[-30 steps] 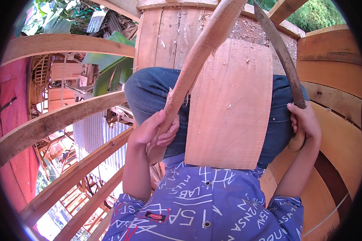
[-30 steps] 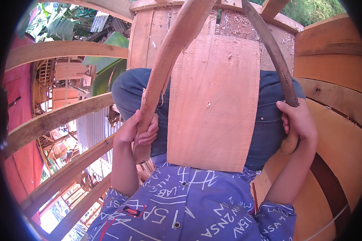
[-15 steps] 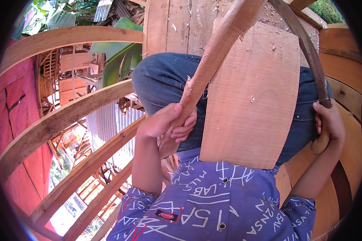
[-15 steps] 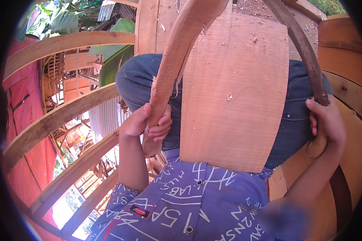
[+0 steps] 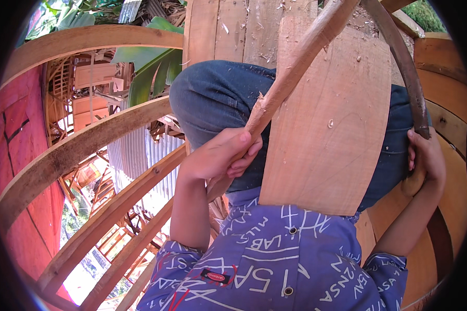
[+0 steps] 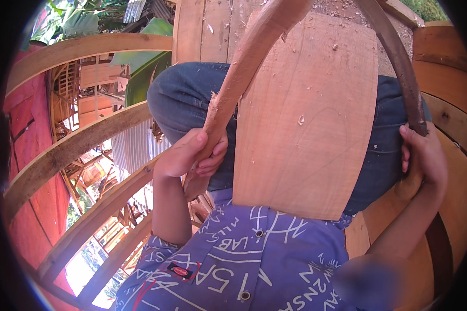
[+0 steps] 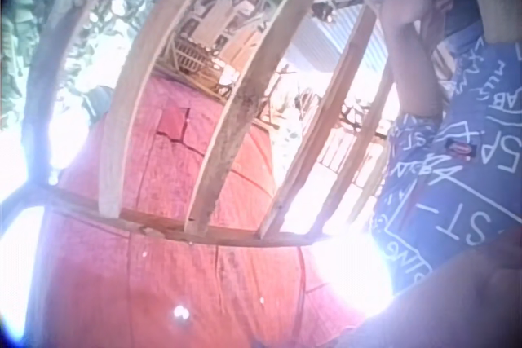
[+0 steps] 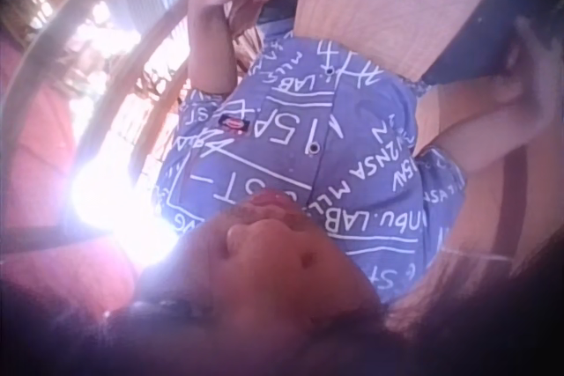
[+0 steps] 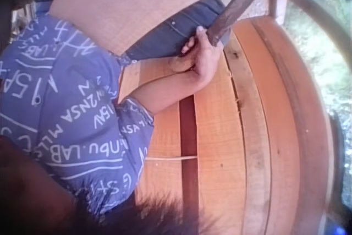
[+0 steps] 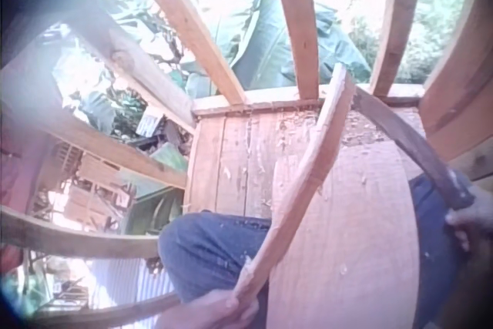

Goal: The person sits cross-legged on a wooden floor and uses a curved blade to shave and shape a piece of wood held between their legs. They repeatedly draw the blade along the wood's surface to remove thin shavings.

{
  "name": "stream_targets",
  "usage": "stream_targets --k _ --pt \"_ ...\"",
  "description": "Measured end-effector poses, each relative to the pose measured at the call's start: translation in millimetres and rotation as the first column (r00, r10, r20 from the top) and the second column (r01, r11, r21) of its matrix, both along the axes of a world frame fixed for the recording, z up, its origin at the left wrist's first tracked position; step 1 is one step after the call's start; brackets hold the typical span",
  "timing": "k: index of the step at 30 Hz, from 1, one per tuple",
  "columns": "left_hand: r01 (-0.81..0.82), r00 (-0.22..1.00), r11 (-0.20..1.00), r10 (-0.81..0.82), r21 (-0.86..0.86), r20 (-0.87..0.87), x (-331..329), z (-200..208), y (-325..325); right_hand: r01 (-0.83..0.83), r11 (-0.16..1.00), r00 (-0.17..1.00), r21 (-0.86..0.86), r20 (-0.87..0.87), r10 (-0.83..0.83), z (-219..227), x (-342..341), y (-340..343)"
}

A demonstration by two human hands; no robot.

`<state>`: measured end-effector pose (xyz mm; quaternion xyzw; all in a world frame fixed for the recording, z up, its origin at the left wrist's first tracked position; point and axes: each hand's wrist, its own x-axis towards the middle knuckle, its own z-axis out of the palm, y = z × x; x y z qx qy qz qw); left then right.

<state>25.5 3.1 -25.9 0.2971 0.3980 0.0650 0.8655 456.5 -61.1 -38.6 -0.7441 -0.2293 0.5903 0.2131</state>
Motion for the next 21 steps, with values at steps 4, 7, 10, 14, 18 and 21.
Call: stream_targets --k 4,7,10,14,18,21 --pt "-0.009 0.997 1.0 0.01 0.014 -0.078 5 5 -1 0.105 0.992 0.993 0.075 0.044 -0.109 -2 -13 -6" --pt "-0.005 0.994 1.0 0.007 0.026 -0.111 7 8 -3 0.145 0.982 0.975 0.124 0.151 -0.163 3 -25 -11" --pt "0.006 0.99 0.999 0.0 0.043 -0.141 10 9 -4 0.069 0.986 0.951 0.153 0.29 -0.111 12 -39 -14" --pt "0.022 0.989 0.999 -0.015 0.047 -0.145 11 8 -4 -0.136 0.947 0.916 0.292 0.4 0.008 33 -77 -13" --pt "0.004 0.987 0.997 0.009 0.083 -0.163 10 8 -8 -0.59 0.684 0.689 0.429 0.71 0.149 41 -120 4" --pt "-0.004 0.977 0.989 0.036 0.15 -0.209 15 10 -12 -0.7 0.536 0.614 0.473 0.781 0.112 36 -138 12"
